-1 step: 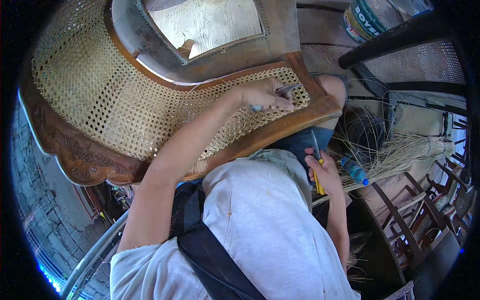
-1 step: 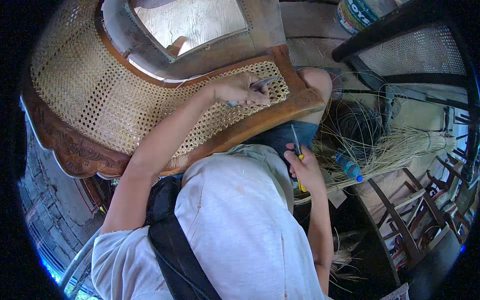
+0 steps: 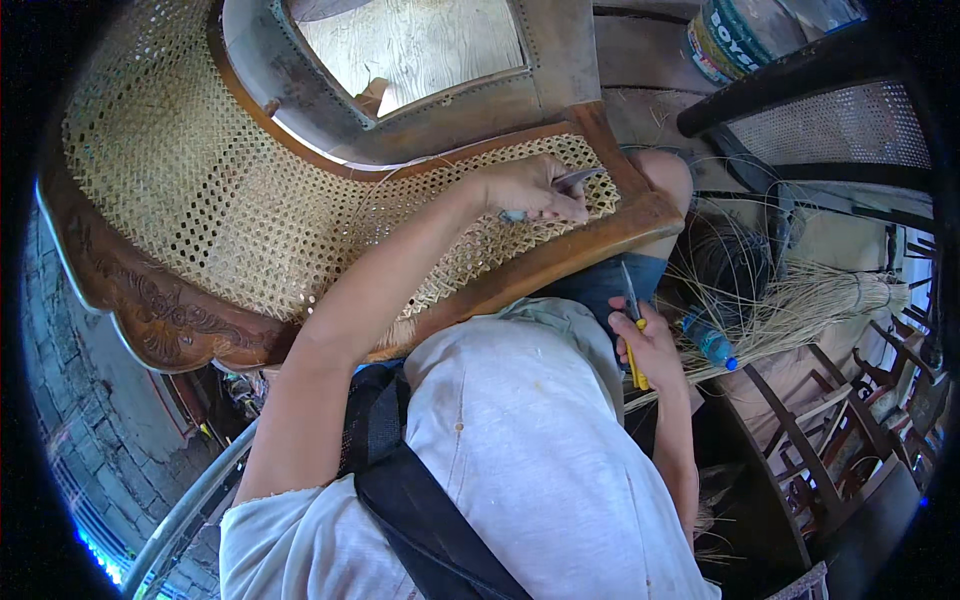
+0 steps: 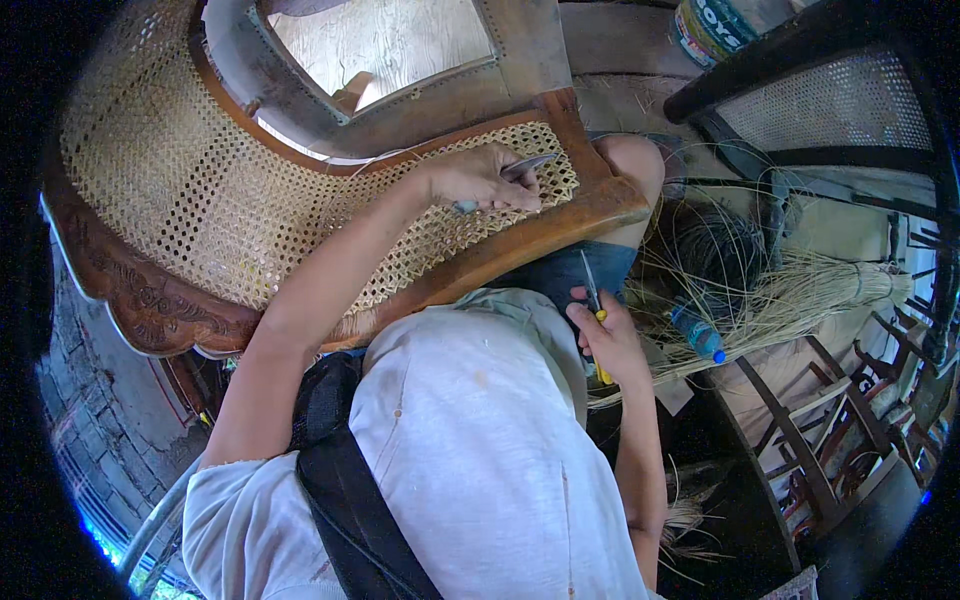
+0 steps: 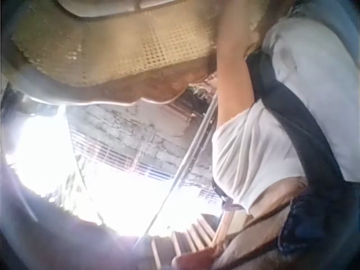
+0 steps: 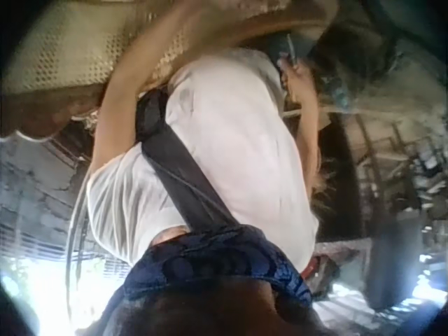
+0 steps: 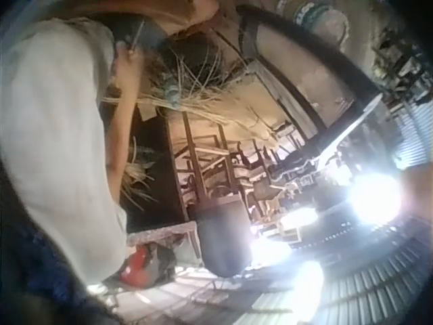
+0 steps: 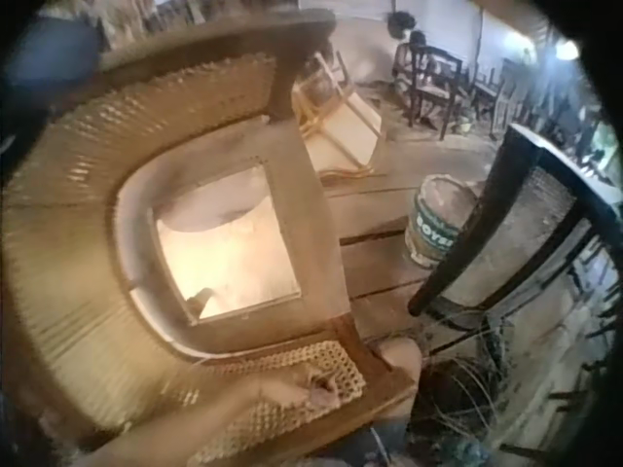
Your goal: The recorder is weaving rattan strands into a wooden chair frame to repair the seat or backrest.
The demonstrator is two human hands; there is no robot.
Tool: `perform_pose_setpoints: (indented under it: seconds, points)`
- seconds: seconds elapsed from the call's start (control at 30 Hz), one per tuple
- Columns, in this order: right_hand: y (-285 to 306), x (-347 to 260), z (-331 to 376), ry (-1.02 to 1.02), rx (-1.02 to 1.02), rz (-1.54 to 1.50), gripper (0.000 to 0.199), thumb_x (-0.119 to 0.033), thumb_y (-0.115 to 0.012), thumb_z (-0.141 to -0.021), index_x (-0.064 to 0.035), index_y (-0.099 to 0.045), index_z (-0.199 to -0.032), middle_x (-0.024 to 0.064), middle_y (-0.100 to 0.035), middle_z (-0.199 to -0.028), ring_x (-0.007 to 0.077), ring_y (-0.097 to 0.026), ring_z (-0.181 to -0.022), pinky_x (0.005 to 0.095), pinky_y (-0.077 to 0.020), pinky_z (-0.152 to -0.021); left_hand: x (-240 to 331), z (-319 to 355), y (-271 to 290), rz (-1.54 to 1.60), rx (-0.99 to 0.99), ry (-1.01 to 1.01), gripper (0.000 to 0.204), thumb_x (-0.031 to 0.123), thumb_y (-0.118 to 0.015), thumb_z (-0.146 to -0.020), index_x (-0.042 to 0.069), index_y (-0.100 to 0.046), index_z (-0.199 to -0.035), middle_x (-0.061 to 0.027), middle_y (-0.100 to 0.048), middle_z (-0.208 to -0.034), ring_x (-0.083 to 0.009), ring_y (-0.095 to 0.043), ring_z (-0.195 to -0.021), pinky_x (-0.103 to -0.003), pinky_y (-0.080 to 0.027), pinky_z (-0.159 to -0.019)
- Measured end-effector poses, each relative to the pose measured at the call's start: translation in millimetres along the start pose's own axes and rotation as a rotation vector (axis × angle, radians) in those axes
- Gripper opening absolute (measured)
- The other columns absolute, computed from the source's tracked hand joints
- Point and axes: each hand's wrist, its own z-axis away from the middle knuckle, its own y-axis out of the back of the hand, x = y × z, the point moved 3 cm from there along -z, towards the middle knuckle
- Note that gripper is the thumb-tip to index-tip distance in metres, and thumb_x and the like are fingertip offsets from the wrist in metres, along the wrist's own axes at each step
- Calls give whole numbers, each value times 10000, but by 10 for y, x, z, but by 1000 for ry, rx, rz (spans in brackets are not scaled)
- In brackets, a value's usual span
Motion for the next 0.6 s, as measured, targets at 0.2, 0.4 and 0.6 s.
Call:
perform_pose_setpoints:
  seconds: [0.2,0.4,0.6]
  points:
    - [-58,-3,44,19,-45,46,324,-220,-634,-901,-35,-567,-1158,-7,-536,-677,58,-488,-561,232,-418,-496,78,-20,-40,-85,31,-1,266,338,-746,-804,97,-633,-809,38,-558,-655,-60,-497,-576,-235,-401,-499]
    - [-114,-175,143,201,-176,460,356,-218,-615,-888,-10,-539,-1167,138,-621,-859,300,-611,-797,367,-484,-700,134,-23,-51,-165,103,-37,277,319,-768,-773,77,-634,-750,10,-579,-648,-108,-532,-601,-288,-437,-575]
    - [-286,-201,221,203,-177,767,387,-243,-578,-879,-33,-524,-1199,253,-583,-1132,439,-549,-1054,485,-453,-877,28,9,-28,-177,182,-8,382,407,-797,-727,80,-603,-767,-25,-617,-745,-131,-569,-724,-293,-458,-673]
